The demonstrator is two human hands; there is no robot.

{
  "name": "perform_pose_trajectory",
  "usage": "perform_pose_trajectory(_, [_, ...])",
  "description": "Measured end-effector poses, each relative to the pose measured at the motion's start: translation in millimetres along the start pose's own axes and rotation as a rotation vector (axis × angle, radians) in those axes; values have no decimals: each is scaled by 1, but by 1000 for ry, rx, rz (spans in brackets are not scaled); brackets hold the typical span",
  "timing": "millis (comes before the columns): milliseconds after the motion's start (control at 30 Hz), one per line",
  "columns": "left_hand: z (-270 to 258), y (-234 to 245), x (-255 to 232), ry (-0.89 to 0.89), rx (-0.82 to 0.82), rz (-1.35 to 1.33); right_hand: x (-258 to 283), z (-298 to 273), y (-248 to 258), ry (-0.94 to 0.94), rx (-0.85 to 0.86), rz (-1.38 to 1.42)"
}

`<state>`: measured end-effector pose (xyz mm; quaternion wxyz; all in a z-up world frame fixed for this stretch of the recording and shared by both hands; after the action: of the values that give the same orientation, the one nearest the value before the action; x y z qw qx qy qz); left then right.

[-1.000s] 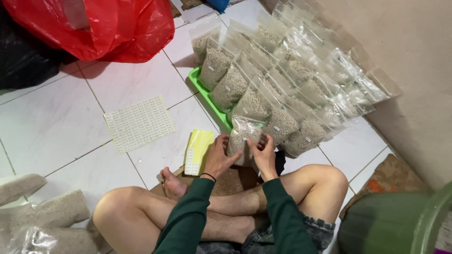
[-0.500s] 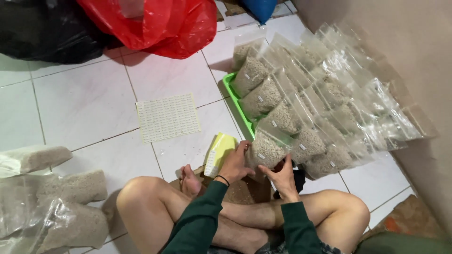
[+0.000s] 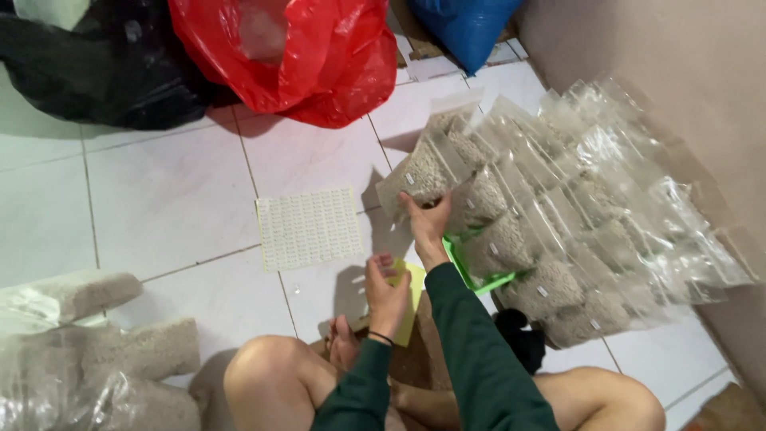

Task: The person sits on the floor and wipes plastic bags of grain with a black cloth before applying small white stickers to them. They repeat this process for several bags, taking them from a green tray and placing them back once labeled.

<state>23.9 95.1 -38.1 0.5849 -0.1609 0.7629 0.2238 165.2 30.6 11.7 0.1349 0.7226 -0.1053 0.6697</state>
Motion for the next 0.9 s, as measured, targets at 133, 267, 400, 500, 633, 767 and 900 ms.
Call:
perform_pose_trajectory(133, [-4,-1,-11,64,91,-17,-4,34,-28,71,-14,-188])
perform_pose_trajectory(267, [-8,-4,-32,102,154,-37,-2,33,-32,99,-5,-342])
perform_pose_trajectory(400, [-10,-10,-32,91,180,-46,-13,40,-28,93,30,-390])
perform_pose_trajectory(500, [-13,-10,-33,84,194,-45,-15,43,-25,91,97,-321])
perform_pose_trajectory(633, [-14,-7,-36,86,187,-31,3,37,-24,41,207,-316])
perform_pose_trajectory(767, [-14,-7,-33,106,179,-35,2,38,-8,121,171,-277])
perform_pose_trajectory(900, [-15,-8,-45,133,167,-127,2,-2,17,126,164,-168])
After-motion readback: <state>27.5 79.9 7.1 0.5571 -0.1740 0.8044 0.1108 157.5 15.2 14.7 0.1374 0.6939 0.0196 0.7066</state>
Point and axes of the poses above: each hand's wrist, its own z-axis towards the middle knuckle, its own y-axis out of the back of the hand, x = y × z, the point moved 3 cm from there along z, towards the middle knuckle, and after that the axes turned 1 degree about x, right-handed, at the moved point
